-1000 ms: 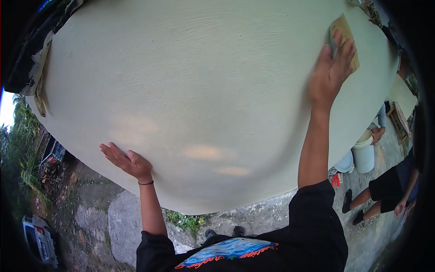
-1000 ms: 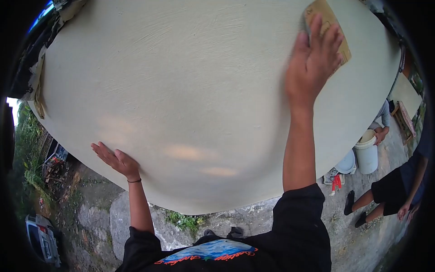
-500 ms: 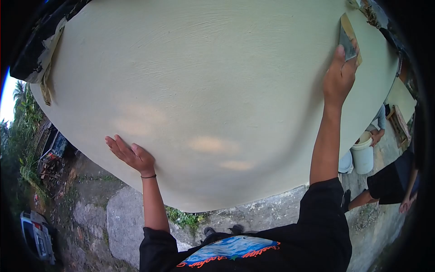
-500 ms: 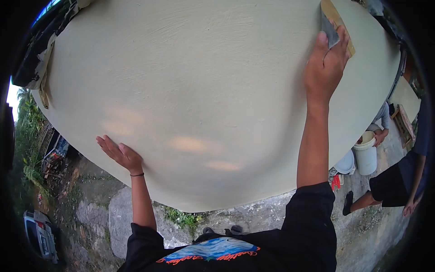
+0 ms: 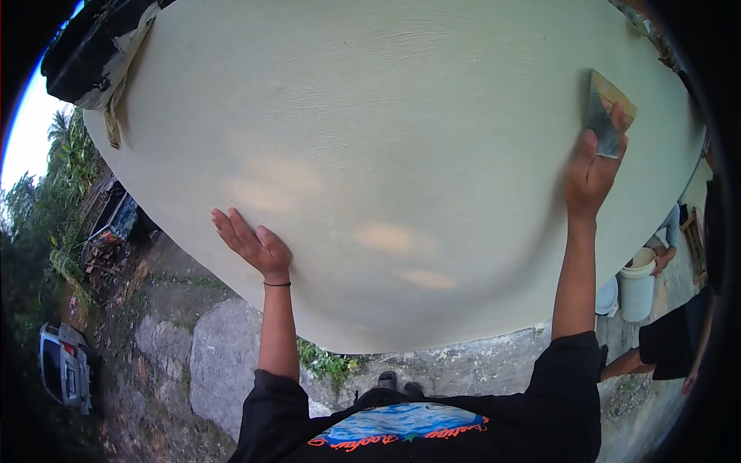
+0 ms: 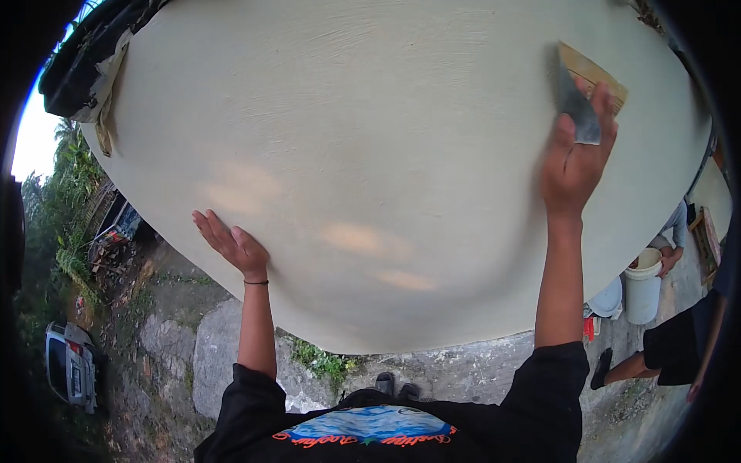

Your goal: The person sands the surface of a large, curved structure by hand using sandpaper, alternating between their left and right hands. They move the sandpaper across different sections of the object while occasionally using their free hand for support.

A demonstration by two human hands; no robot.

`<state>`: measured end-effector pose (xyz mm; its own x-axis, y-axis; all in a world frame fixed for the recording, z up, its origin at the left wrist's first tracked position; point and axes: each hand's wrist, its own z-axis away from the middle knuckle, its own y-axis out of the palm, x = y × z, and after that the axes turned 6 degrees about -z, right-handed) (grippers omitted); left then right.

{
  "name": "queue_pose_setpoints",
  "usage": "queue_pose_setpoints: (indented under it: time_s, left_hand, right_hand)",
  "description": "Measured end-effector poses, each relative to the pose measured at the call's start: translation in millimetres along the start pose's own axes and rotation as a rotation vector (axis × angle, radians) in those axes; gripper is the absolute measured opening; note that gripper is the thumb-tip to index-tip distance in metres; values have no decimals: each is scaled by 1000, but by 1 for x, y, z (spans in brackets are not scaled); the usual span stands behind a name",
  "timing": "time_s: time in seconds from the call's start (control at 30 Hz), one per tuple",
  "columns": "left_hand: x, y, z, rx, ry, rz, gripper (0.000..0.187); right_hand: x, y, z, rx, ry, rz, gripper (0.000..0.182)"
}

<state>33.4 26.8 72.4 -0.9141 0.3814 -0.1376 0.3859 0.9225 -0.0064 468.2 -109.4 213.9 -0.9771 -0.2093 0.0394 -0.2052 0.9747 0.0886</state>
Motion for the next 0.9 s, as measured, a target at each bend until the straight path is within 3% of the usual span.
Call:
queue_pose_setpoints:
  time_s: [0.07, 0.1, 0.17, 0.27, 0.33, 0.4, 0.43, 0.5, 0.53, 0.57, 0.7, 0.8, 0.9]
  left_hand:
    - [-2, 2, 1, 22, -43, 8, 54]
    - [-2, 2, 2, 25, -49, 14, 54]
    - [-2, 1, 3, 23, -42, 8, 54]
    - [1, 2, -1, 28, -9, -13, 54]
    - [-2, -1, 1, 60, -29, -5, 56]
    - [2, -2, 2, 99, -21, 16, 57]
    - [-1, -2, 1, 107, -23, 5, 58]
    - [-8, -2, -7, 109, -29, 7, 60]
    - [-12, -1, -14, 104, -37, 21, 61]
    - [-14, 0, -22, 114, -22, 32, 61]
    - [-23, 6, -36, 103, 9, 9, 59]
    - [-24, 11, -32, 37, 16, -118, 59]
    - [-20, 9, -30, 49, 37, -90, 60]
  right_hand:
    - [-64, -29, 4, -9, 529, -225, 43]
    - [-53, -19, 0, 0, 528, -241, 43]
    - [-4, 8, -7, -97, 83, 158, 43]
    - [67, 32, -10, 271, -168, 150, 55]
    - [78, 37, -23, 386, -225, 215, 48]
    - [70, 52, -45, 83, -385, 37, 49]
    - [61, 63, -57, -27, -402, 256, 44]
    - [64, 61, -69, -63, -352, 370, 43]
    - [72, 57, -70, 14, -287, 271, 43]
    - [62, 65, -61, -50, -387, 325, 52]
    - [71, 45, 69, 378, -275, 128, 51]
    - [46, 23, 171, 396, -150, 15, 54]
    - [16, 19, 102, 385, -160, 2, 50]
